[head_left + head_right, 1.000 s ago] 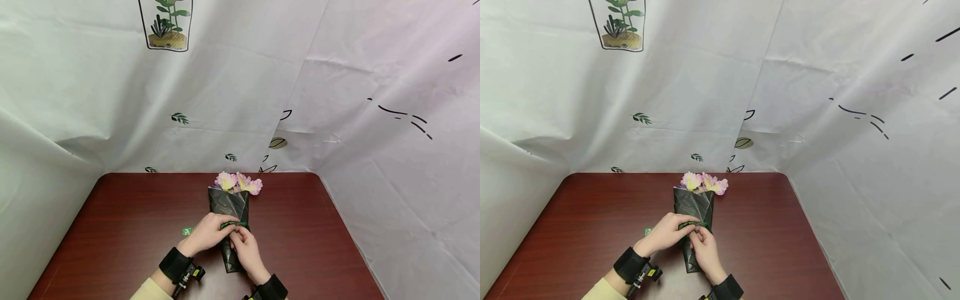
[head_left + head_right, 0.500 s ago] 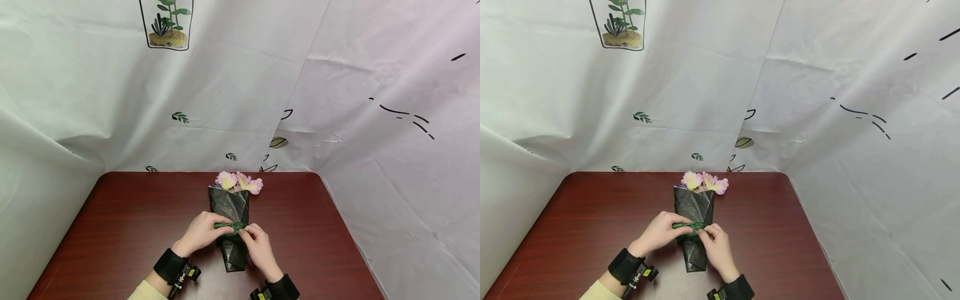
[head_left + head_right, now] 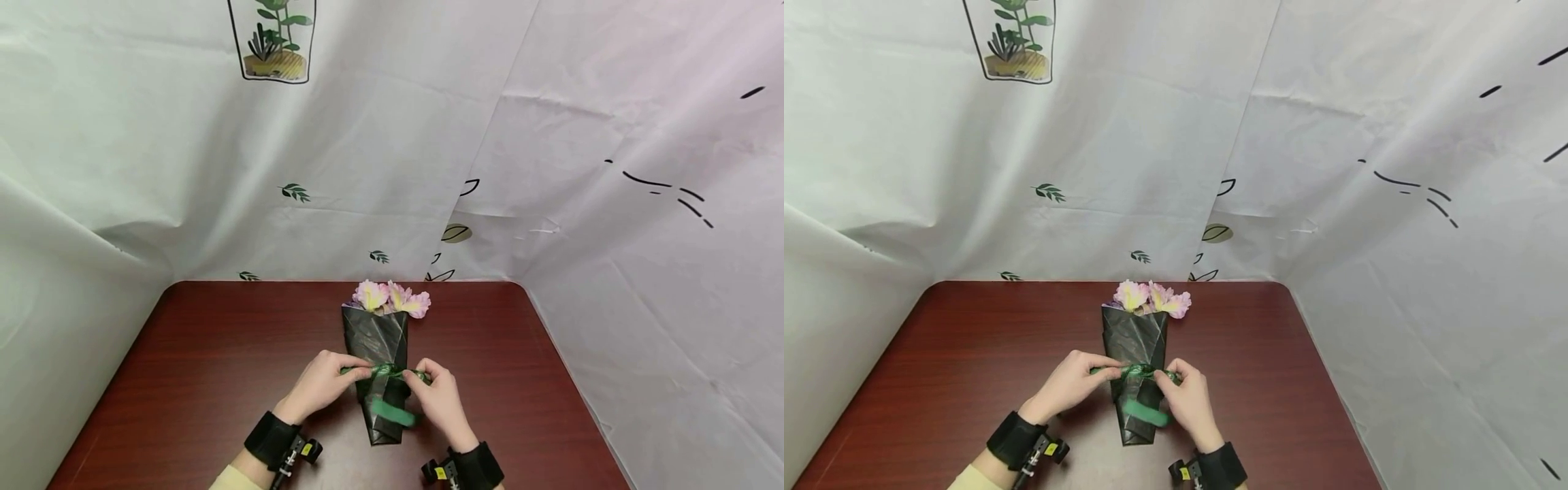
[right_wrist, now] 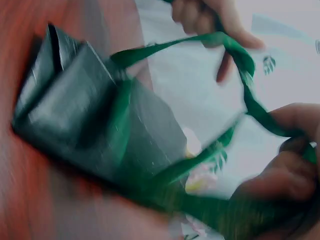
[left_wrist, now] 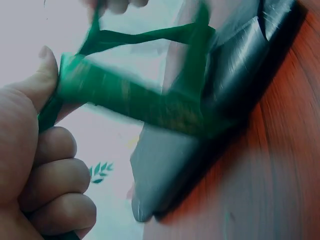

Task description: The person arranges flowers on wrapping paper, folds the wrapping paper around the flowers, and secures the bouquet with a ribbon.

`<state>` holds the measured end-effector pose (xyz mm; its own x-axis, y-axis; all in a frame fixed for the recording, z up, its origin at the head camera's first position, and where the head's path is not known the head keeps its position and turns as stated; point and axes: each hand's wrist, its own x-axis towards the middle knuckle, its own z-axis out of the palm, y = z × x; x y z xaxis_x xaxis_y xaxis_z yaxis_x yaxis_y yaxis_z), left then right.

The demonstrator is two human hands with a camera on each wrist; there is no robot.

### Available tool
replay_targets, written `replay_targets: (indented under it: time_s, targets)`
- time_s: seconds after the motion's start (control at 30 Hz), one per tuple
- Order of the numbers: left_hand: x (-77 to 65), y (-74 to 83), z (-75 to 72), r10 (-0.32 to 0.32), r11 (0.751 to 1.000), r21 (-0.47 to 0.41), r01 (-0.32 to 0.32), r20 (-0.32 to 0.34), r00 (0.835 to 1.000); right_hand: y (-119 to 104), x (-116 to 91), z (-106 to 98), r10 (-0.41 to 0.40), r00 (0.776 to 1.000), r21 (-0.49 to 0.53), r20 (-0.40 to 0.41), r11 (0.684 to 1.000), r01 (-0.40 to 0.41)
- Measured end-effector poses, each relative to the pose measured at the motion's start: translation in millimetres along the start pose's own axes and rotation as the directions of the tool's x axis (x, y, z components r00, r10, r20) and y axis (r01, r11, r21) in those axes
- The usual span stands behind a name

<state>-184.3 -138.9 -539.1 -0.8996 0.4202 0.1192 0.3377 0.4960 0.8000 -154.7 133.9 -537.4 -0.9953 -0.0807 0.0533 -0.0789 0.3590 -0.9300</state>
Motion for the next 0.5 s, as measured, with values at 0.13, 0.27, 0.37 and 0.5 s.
replay_targets:
  time_s: [0.13, 0.27, 0.37, 0.5]
  targets:
    - [-8.4, -8.8, -5.3, -0.027, 0.999, 0.033, 0.027, -0.019, 0.999, 8.0, 2.6, -18.5, 0.062, 0.998, -0.208, -0.028, 0.976, -0.067]
    - [-14.8, -16.0, -9.3, -0.061, 0.992, 0.105, 0.064, -0.03, 0.998, 13.8, 4.0, -34.9, 0.088, 0.995, -0.344, 0.048, 0.937, -0.066]
    - [-16.1, -17.3, -7.6, -0.084, 0.988, 0.126, 0.085, -0.014, 0.996, 14.4, 4.6, -40.2, 0.098, 0.979, -0.367, 0.177, 0.93, -0.027]
    - [-14.4, -16.8, 1.2, -0.095, 0.993, 0.071, 0.092, 0.049, 0.994, 15.1, 4.9, -34.2, 0.124, 0.933, -0.367, 0.337, 0.93, 0.009]
